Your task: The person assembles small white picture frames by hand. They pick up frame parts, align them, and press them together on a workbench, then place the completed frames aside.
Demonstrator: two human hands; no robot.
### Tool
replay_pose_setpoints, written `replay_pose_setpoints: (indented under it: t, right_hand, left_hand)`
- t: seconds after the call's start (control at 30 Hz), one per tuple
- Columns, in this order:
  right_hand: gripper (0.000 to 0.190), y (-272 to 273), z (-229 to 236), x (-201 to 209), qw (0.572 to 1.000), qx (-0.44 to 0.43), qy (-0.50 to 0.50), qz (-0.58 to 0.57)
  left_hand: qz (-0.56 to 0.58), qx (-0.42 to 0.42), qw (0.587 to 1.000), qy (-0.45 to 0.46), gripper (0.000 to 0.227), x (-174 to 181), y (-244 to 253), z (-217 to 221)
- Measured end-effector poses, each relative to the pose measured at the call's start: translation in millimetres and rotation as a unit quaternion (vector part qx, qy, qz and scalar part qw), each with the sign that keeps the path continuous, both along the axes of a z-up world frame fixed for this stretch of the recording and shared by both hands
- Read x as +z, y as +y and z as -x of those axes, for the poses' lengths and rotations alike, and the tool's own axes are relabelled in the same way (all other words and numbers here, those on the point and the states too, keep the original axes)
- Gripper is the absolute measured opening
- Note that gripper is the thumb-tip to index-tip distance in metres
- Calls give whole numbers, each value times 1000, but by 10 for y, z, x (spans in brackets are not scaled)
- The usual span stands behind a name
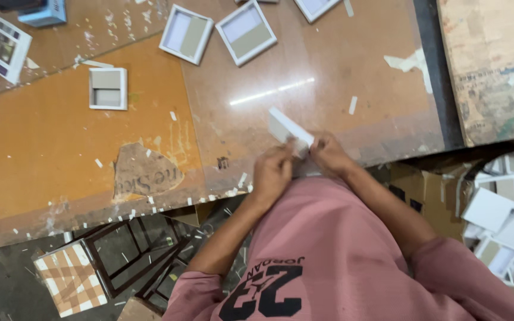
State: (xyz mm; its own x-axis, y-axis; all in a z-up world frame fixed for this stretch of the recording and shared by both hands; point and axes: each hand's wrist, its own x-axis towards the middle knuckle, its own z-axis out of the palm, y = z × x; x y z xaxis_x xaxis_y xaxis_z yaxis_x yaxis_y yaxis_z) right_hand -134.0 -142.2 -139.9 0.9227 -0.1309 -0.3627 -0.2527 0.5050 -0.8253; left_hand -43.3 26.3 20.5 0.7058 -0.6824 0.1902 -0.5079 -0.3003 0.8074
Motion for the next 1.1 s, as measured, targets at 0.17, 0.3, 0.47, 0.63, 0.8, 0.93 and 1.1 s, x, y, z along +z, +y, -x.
replay_pose_setpoints:
  t: [0.17,0.3,0.47,0.63,0.8,0.93,1.1]
  right_hand:
    - [94,-242,-111,237,931,-106,76,340]
    - [138,-377,-82,622,731,73,119,668]
    - [137,-509,-162,722,739,107,70,662]
    - [133,-615,-100,446,758,4,-30,651]
    - [125,-551,-36,349,804,-55,-29,592]
    - [122,-545,-136,453,811,-56,19,582]
    - [125,-535,-156,494,803,-38,-19,594]
  left_hand:
    - [-33,100,992,73,26,-131,67,-203]
    - [-37,58,993,-95,29,-287,-108,-512]
    - [-53,-9,988,-142,22,-628,-670,-990]
    - [-62,-109,967,-221,26,-1071,-1073,-1139]
    - [-84,-140,963,-213,22,-1238,-657,-789]
    - [-63,-149,979,-123,16,-997,-149,-205]
    - [-53,-22,992,-108,22,-796,-234,-283]
